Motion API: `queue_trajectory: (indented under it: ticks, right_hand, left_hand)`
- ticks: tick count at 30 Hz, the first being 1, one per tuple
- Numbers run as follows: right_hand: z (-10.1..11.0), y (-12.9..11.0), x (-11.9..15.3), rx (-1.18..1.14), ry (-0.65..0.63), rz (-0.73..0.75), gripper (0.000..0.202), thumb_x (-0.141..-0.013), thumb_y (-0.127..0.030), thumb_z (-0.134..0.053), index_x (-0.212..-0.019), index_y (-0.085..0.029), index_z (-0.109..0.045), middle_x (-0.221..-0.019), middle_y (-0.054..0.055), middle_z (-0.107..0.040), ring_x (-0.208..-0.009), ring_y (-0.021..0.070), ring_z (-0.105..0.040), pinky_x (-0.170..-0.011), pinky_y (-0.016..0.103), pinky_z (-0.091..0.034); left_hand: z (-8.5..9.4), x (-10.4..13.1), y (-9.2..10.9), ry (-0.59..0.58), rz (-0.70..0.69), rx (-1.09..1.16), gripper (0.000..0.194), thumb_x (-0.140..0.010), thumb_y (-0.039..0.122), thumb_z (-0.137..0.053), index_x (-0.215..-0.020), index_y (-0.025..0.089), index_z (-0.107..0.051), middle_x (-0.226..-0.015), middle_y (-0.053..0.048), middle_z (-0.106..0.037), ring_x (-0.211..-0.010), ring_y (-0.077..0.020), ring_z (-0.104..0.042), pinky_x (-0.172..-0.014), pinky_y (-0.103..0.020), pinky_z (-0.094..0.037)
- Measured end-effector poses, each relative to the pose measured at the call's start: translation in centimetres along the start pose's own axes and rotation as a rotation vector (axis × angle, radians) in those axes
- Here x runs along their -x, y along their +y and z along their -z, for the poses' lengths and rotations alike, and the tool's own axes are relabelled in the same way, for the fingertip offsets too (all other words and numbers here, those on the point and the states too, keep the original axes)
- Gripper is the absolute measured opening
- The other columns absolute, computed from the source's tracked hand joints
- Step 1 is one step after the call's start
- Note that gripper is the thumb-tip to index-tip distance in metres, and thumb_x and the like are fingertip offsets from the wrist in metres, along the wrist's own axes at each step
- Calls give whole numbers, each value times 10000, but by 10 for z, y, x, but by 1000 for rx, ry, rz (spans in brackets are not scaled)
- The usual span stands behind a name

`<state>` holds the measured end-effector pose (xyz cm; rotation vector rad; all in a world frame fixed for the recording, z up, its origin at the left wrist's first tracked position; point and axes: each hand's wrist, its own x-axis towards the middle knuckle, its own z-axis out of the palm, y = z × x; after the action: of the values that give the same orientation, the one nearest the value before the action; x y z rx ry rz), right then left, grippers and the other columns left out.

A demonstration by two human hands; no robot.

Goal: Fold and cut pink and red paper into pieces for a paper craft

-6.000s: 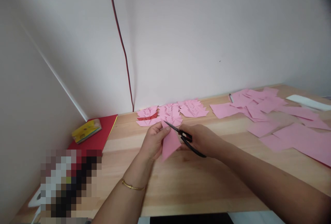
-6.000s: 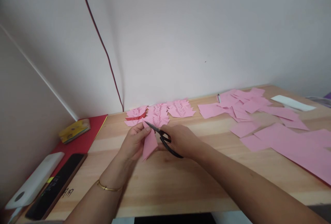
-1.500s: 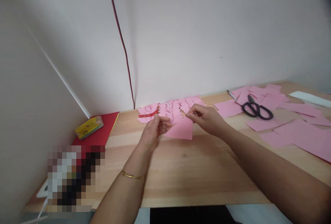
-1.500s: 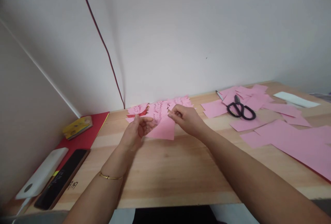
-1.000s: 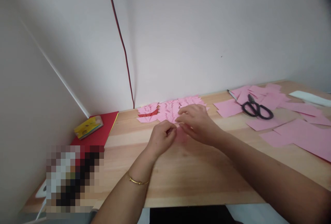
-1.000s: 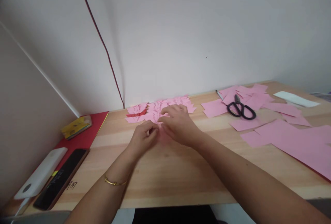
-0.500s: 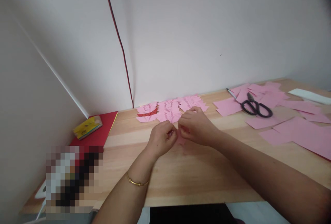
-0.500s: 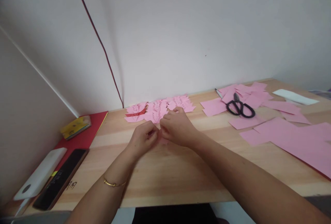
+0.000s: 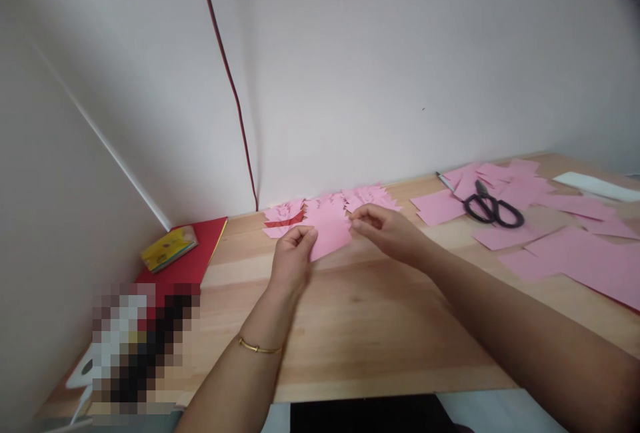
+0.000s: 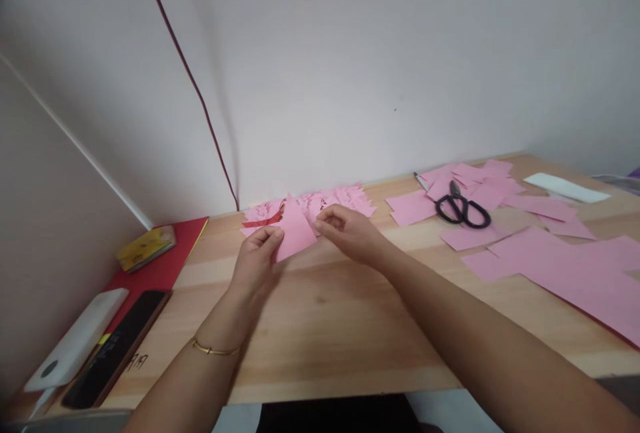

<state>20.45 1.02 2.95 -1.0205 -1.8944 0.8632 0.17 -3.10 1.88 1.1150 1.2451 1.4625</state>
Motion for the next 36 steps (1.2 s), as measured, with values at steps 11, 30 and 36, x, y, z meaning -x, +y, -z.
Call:
queue_trajectory:
  ticks: [11, 30, 36]
  right_hand:
    - [-14, -3, 7, -78, -130, -2, 197, -828, -359, -555, -732, -188, -530, -642, -20, -574, -568, 106, -483, -547, 236, -371]
    - [-14, -4, 8, -79, -24, 269, 156, -831, -180, -504, -840, -207, -657, -819, 29, -670, -780, 148, -610, -717, 286, -465]
    - [-14, 0, 6, -26, -44, 322, 177, -847, -196, -479, -844, -210, -655, -813, 36, -673, -775, 152, -617, -712, 296, -481]
  left_hand:
    - [-8, 5, -4, -63, 138, 215, 227, -631, 278, -761, -719, 144, -601, -631, 30, -586, -577, -82, -516, -607, -222, -412]
    - [-2, 2, 6, -192, 385, 327, 346, -711, 466, -694, -756, 124, -662, -631, -43, -632, -512, -105, -544, -482, -220, -435]
    - [4, 4, 3, -382, 481, 257, 316, -718, 391, -717, -871, 118, -666, -776, -113, -689, -616, -176, -636, -590, -315, -517]
